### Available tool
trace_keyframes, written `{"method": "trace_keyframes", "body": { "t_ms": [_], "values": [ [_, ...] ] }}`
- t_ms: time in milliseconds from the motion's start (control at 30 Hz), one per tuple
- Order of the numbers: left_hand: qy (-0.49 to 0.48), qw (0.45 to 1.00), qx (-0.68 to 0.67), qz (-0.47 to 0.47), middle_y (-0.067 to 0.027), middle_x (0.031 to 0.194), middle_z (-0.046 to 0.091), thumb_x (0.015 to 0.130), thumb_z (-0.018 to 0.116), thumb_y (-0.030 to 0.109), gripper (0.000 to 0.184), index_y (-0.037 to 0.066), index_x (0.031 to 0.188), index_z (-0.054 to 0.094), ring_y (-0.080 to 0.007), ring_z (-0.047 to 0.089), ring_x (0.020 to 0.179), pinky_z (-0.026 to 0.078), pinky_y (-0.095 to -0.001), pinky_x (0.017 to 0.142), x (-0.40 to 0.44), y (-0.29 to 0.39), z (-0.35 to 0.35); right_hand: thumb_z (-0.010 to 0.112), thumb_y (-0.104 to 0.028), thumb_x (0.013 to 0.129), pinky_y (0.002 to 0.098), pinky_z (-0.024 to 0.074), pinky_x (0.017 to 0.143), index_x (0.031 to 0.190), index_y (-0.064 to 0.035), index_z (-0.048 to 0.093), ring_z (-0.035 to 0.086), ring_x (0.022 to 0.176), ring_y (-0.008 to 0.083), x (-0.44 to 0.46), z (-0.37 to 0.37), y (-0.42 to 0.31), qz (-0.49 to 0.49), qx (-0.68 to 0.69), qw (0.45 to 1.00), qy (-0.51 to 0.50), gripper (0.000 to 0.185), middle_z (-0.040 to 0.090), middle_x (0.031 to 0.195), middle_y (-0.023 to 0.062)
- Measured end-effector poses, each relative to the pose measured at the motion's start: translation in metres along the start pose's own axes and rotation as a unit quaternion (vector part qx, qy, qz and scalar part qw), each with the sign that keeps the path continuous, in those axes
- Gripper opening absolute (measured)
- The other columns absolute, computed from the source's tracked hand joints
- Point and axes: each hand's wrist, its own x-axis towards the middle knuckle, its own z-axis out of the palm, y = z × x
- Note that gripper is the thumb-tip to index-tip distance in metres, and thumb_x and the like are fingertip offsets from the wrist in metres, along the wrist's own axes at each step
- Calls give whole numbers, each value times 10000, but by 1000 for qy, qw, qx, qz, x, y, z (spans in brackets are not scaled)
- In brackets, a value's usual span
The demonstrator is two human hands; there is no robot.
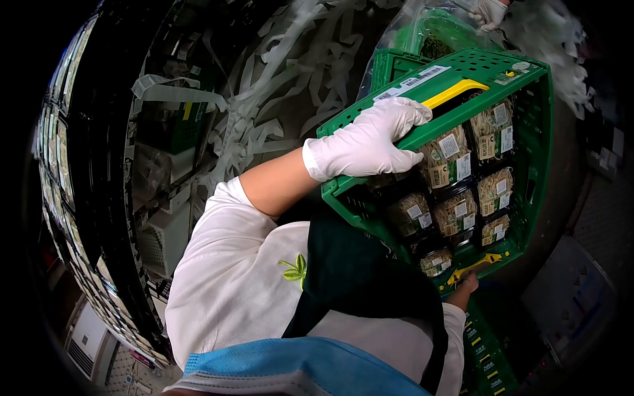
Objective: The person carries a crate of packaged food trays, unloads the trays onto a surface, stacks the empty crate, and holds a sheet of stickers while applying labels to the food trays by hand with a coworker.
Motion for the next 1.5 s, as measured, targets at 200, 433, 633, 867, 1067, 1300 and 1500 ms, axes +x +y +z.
{"method": "trace_keyframes", "body": {
  "t_ms": [200, 433, 633, 867, 1067, 1300, 1500],
  "values": [
    [11, 1000, 21, 21, -162, 1065, 496, 651, 625, 211, 380, -34, 922, 519, -273, 449, 1029, 358, -300, 879, 0, -3, 3, 652, -214, 649, 417, 492, 558, 926, 39, 559, 596, 684, 294, -5, 2, -3, -6, -11, 1000, 12, 387, 592, 921, 159],
    [5, 1000, 20, 8, -161, 1059, 499, 653, 623, 204, 364, -28, 914, 521, -274, 454, 1020, 364, -304, 870, -2, 0, 2, 655, -220, 649, 408, 487, 567, 911, 26, 573, 594, 679, 289, -2, 6, -9, 50, -34, 997, 46, 368, 590, 927, 158],
    [9, 1000, 18, 16, -159, 1044, 501, 652, 622, 188, 336, -23, 893, 520, -272, 455, 1009, 364, -305, 865, -3, 1, 4, 655, -216, 658, 413, 480, 605, 912, 31, 574, 591, 720, 291, -1, 4, -6, 37, -36, 998, 23, 364, 590, 929, 158],
    [14, 1000, 7, 21, -156, 1019, 505, 647, 627, 179, 349, -35, 899, 512, -268, 458, 990, 365, -301, 859, -4, 2, 5, 653, -211, 668, 411, 481, 615, 923, 32, 575, 591, 743, 289, -6, 6, -9, 49, -8, 998, 37, 361, 591, 940, 157],
    [15, 1000, -20, 3, -154, 1008, 500, 639, 632, 178, 370, -41, 911, 509, -260, 463, 970, 365, -300, 857, -5, 4, 5, 659, -232, 678, 404, 483, 599, 922, 21, 578, 592, 727, 282, 5, 5, -6, 62, -51, 996, 44, 360, 592, 934, 144],
    [28, 999, 4, 37, -159, 1007, 496, 628, 639, 169, 380, -54, 907, 506, -263, 462, 969, 363, -304, 861, -5, 1, 8, 659, -248, 682, 396, 484, 584, 887, 16, 589, 594, 686, 273, 7, 9, -14, 87, -144, 983, 69, 341, 604, 889, 143],
    [23, 999, -10, 31, -160, 1020, 497, 626, 638, 175, 375, -56, 889, 504, -262, 456, 983, 357, -300, 872, -6, 3, 7, 659, -290, 671, 390, 483, 588, 843, 18, 598, 598, 677, 261, 11, 12, -6, 62, -94, 990, 85, 358, 615, 854, 133]
  ]
}}
